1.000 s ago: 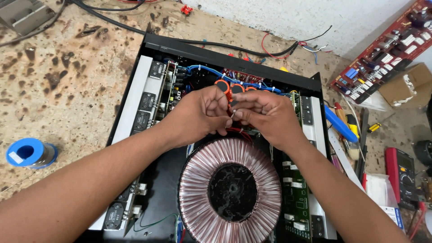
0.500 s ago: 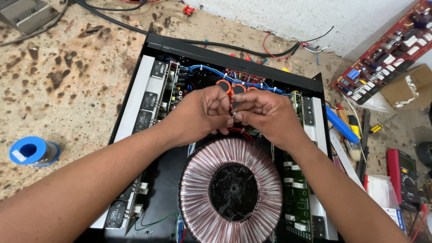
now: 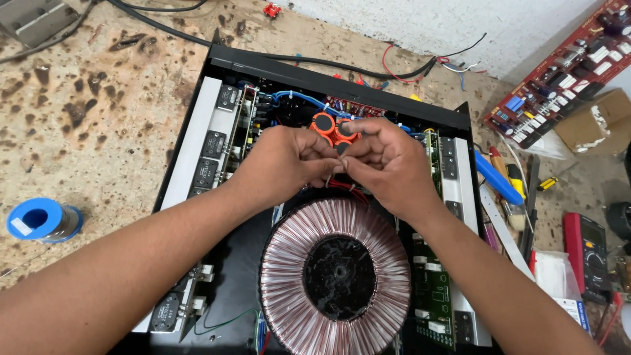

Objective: Soldering and connecting internal wires within an audio amplifier chassis and testing with a multimeter.

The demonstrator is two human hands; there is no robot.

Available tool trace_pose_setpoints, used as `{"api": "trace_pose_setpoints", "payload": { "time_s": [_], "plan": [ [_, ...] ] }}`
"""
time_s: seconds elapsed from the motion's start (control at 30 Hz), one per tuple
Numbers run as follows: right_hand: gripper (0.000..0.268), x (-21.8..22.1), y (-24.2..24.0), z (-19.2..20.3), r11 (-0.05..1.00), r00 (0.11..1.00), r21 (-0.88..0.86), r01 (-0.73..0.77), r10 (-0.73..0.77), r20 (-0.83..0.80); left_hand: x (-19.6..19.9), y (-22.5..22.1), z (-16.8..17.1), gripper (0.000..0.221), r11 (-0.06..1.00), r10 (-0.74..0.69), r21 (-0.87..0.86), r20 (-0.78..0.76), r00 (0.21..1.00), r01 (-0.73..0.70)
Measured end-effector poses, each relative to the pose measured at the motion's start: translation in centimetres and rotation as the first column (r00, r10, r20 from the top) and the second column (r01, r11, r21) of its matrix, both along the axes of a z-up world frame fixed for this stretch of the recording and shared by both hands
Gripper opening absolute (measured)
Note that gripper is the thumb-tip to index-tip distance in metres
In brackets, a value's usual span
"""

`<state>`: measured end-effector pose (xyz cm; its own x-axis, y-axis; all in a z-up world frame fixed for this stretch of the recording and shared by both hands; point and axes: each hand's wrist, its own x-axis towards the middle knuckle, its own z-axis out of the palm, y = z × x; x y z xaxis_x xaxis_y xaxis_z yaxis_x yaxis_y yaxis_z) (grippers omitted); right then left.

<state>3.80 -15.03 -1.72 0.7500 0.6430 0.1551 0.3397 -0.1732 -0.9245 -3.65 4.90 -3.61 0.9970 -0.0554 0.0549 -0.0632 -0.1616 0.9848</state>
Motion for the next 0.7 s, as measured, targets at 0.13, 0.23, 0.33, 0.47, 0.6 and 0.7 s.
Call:
{"api": "trace_pose_setpoints", "payload": {
  "time_s": [0.13, 0.23, 0.33, 0.47, 0.6, 0.7],
  "plan": [
    [0.04, -0.6, 0.3, -0.4, 0.999, 0.98, -0.018, 0.035, -0.031, 0.197, 0.0, -0.1, 0.2, 0.018, 0.998, 0.027, 0.058, -0.002, 1.0, -0.027],
    [0.034, -1.1, 0.8, -0.2, 0.997, 0.859, -0.029, 0.067, -0.043, 0.511, -0.1, 0.0, 0.6, 0.021, 0.994, 0.038, 0.103, -0.006, 0.999, -0.037],
    [0.033, -0.7, 1.2, -0.6, 0.998, 0.786, -0.002, 0.06, -0.046, 0.616, -0.4, 0.1, 1.7, 0.024, 0.997, 0.058, 0.061, -0.098, 0.994, -0.052],
    [0.034, -0.8, 1.2, -0.7, 0.999, 0.786, -0.01, 0.051, -0.035, 0.618, 0.0, 0.0, 0.7, 0.024, 0.999, 0.042, 0.013, -0.143, 0.989, -0.041],
    [0.028, -0.3, 0.9, -0.1, 0.997, 0.875, 0.054, 0.048, -0.068, 0.48, 0.5, 0.5, 1.3, 0.025, 0.979, -0.009, 0.2, -0.157, 0.988, 0.04],
    [0.025, 0.1, 0.5, 0.2, 0.992, 0.921, 0.106, 0.064, -0.099, 0.376, 0.7, 0.6, 1.3, 0.025, 0.925, -0.017, 0.372, -0.153, 0.988, 0.073]
  ]
}}
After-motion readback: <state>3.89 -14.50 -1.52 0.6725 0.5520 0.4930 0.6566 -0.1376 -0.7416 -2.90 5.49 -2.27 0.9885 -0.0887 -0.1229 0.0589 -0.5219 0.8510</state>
